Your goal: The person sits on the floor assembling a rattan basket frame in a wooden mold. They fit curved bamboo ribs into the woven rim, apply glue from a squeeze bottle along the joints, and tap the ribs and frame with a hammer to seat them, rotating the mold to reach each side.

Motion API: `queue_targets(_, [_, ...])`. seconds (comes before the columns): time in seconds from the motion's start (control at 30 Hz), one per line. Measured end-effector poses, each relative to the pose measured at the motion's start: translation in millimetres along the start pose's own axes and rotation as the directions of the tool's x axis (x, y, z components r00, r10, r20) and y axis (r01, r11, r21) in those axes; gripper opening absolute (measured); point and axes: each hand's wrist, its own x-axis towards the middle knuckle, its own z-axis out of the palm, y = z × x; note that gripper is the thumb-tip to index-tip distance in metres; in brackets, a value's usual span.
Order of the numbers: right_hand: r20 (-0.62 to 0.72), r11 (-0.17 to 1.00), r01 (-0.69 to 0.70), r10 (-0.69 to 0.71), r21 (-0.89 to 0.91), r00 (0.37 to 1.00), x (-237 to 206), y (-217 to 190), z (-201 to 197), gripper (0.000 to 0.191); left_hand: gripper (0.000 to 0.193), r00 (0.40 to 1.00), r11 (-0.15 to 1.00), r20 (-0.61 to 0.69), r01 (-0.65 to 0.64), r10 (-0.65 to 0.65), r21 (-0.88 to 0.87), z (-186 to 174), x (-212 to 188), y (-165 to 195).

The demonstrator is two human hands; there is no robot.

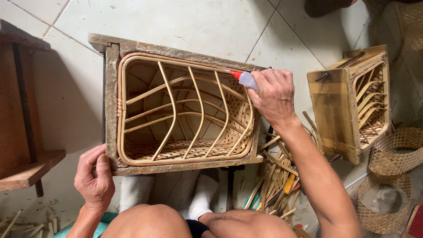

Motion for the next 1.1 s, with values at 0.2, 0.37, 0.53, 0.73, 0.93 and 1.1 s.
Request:
queue_targets(0.2, [0.014, 0.984, -0.152, 0.151, 0.094, 0.988, -32.7, 15.2, -11.7, 0.034, 0.018, 0.998, 0.999, -0.029, -0.048, 0.048, -0.004, 3.2, -7.8, -16.7])
queue_targets(0.37, [-0.049, 0.972, -0.225, 0.228, 0.069, 0.972, -67.8, 35.5, -19.6, 0.04, 0.022, 0.999, 1.0, -0.039, 0.001, -0.001, 0.004, 6.8, -15.3, -14.8])
queue_targets(0.53, [-0.078, 0.975, -0.218, 0.221, 0.045, 0.972, -70.6, 42.8, -3.2, 0.038, 0.04, 0.993, 0.992, 0.001, 0.115, -0.115, 0.047, 6.1, -18.1, -3.0])
queue_targets(0.73, [-0.093, 0.988, -0.156, 0.155, -0.004, 0.983, -67.2, 52.0, 9.4, 0.038, 0.062, 0.983, 0.99, -0.175, -0.026, 0.051, 0.138, -10.3, -65.1, -31.5])
queue_targets(0.93, [0.03, 0.852, -0.453, 0.462, 0.261, 0.886, -101.2, 50.7, 5.2, 0.036, 0.04, 0.916, 0.916, -0.023, 0.401, -0.4, 0.022, -23.4, -123.9, -70.2])
queue_targets(1.1, [0.548, -0.177, -0.549, 0.538, 0.817, 0.641, -151.6, -1.7, 25.0, 0.041, 0.035, 0.413, 0.514, 0.306, 0.697, -0.858, 0.5, 4.8, -98.2, -63.4])
